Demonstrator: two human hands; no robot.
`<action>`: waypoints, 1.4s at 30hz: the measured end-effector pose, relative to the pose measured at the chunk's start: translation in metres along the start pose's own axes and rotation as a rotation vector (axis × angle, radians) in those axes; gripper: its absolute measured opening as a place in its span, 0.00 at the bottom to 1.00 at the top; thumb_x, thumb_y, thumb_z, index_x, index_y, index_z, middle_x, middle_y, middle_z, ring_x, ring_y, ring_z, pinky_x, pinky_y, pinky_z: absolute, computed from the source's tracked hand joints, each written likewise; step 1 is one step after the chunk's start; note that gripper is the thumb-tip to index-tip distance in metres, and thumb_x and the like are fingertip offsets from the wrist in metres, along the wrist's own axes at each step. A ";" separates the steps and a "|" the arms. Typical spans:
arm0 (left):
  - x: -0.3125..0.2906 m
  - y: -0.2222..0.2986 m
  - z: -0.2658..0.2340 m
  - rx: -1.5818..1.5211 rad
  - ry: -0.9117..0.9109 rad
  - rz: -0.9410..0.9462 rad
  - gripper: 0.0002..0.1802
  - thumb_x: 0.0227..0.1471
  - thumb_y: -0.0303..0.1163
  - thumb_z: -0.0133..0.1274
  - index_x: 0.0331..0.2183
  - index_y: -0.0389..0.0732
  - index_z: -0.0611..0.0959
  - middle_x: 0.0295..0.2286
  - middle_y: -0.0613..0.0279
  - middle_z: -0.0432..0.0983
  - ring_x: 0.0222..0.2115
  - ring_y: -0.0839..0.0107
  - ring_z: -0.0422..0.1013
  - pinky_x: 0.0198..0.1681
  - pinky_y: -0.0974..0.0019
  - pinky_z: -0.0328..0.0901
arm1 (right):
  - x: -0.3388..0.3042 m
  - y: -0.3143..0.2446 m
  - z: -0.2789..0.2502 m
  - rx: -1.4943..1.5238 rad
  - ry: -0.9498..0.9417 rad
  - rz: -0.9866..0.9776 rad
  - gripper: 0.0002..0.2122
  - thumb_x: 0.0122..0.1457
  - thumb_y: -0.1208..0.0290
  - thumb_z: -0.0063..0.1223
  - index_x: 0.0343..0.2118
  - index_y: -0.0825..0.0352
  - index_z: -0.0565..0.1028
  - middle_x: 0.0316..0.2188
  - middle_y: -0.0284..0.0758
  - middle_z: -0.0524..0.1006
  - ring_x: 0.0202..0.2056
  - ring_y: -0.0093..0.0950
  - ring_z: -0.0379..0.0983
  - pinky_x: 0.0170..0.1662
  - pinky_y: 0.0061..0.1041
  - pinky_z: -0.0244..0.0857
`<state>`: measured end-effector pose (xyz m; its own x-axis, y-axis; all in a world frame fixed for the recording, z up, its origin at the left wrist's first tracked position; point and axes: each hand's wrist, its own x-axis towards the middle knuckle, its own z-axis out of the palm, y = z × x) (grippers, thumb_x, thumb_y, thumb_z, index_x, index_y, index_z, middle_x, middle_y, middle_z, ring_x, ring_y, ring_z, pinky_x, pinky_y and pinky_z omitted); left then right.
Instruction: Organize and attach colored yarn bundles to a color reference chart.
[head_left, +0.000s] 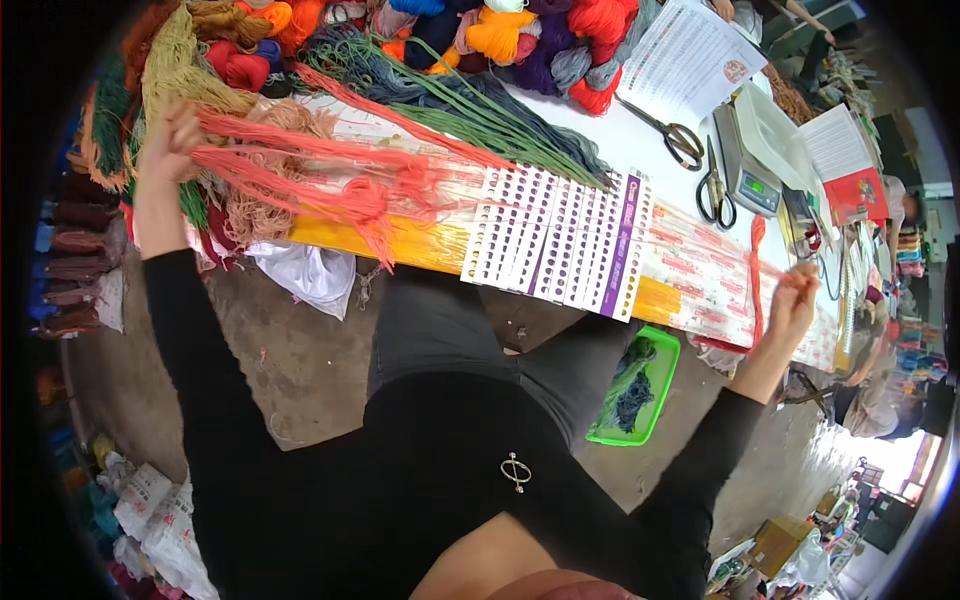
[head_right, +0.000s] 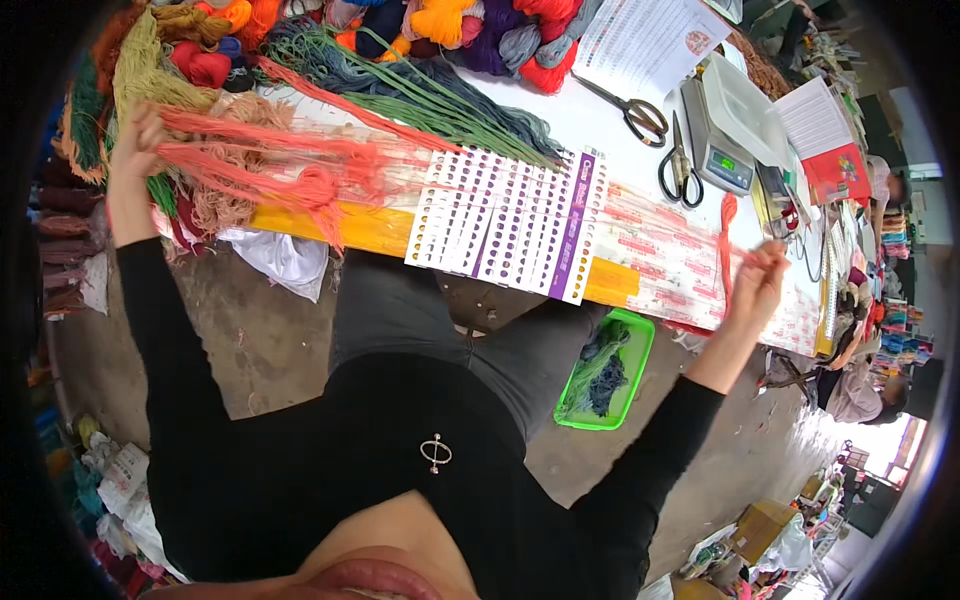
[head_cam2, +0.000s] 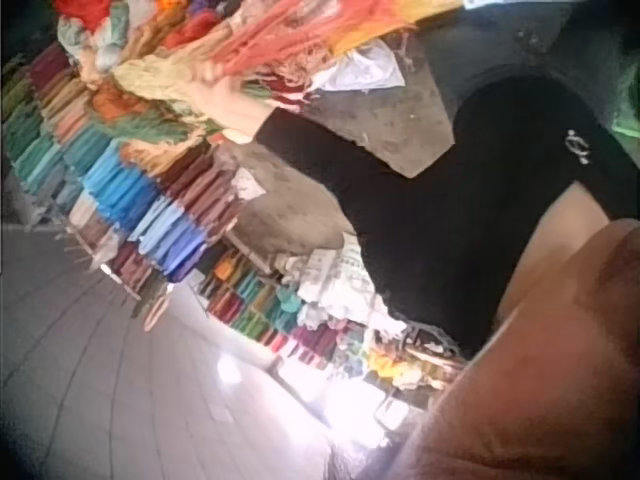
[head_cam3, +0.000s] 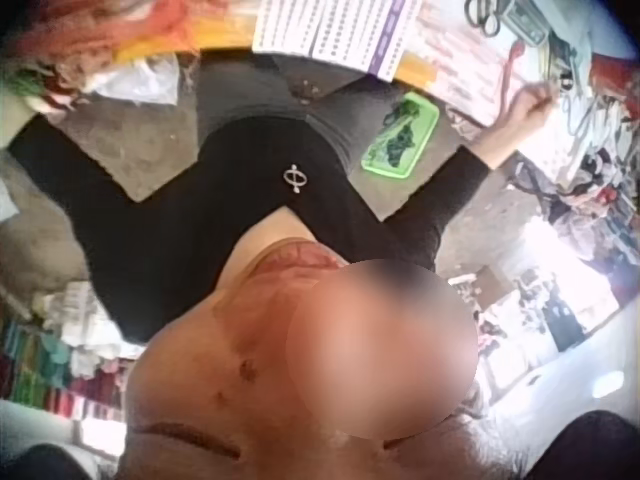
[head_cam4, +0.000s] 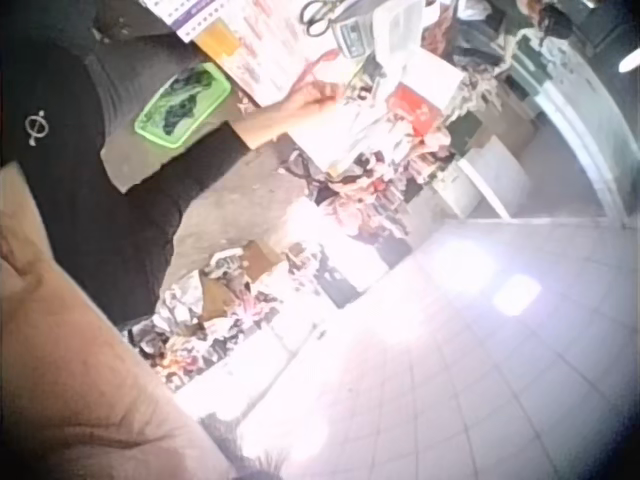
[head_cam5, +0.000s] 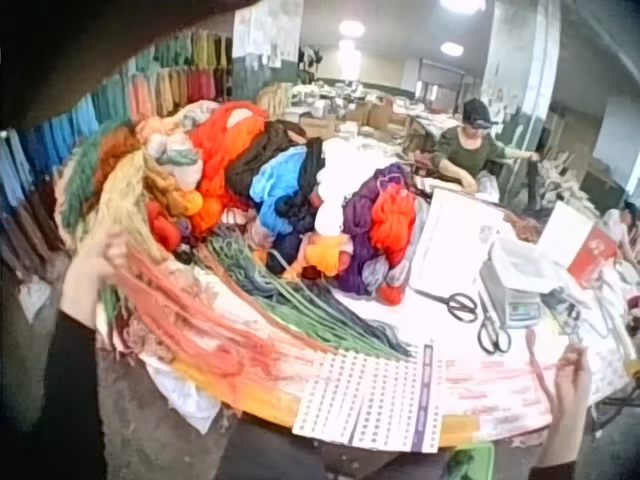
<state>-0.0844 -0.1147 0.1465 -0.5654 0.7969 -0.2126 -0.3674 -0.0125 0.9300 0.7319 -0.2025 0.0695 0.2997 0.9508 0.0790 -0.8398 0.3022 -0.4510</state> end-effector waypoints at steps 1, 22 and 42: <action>-0.005 0.020 0.003 0.022 0.071 0.062 0.20 0.53 0.48 0.47 0.19 0.45 0.65 0.14 0.75 0.49 0.10 0.84 0.43 0.11 0.76 0.39 | 0.007 -0.029 -0.026 -0.178 0.189 -0.127 0.10 0.59 0.69 0.42 0.37 0.70 0.66 0.27 0.32 0.69 0.23 0.20 0.58 0.28 0.17 0.54; -0.145 -0.256 0.186 0.139 -0.884 -0.897 0.30 0.57 0.50 0.35 0.51 0.36 0.63 0.48 0.49 0.63 0.43 0.62 0.68 0.38 0.63 0.65 | -0.022 0.315 0.051 -1.266 -0.249 0.338 0.05 0.53 0.75 0.49 0.27 0.72 0.74 0.16 0.31 0.73 0.16 0.16 0.68 0.20 0.14 0.59; -0.137 -0.297 0.234 0.709 -0.934 -0.316 0.05 0.45 0.27 0.50 0.22 0.37 0.78 0.16 0.66 0.72 0.11 0.81 0.62 0.12 0.76 0.54 | -0.011 0.340 0.039 -1.401 -0.120 0.381 0.13 0.47 0.61 0.52 0.26 0.67 0.75 0.17 0.33 0.74 0.21 0.23 0.71 0.28 0.24 0.63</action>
<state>0.2747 -0.0787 -0.0305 0.3332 0.8373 -0.4334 0.2580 0.3612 0.8961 0.4258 -0.1079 -0.0503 0.0664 0.9774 -0.2008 0.2841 -0.2114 -0.9352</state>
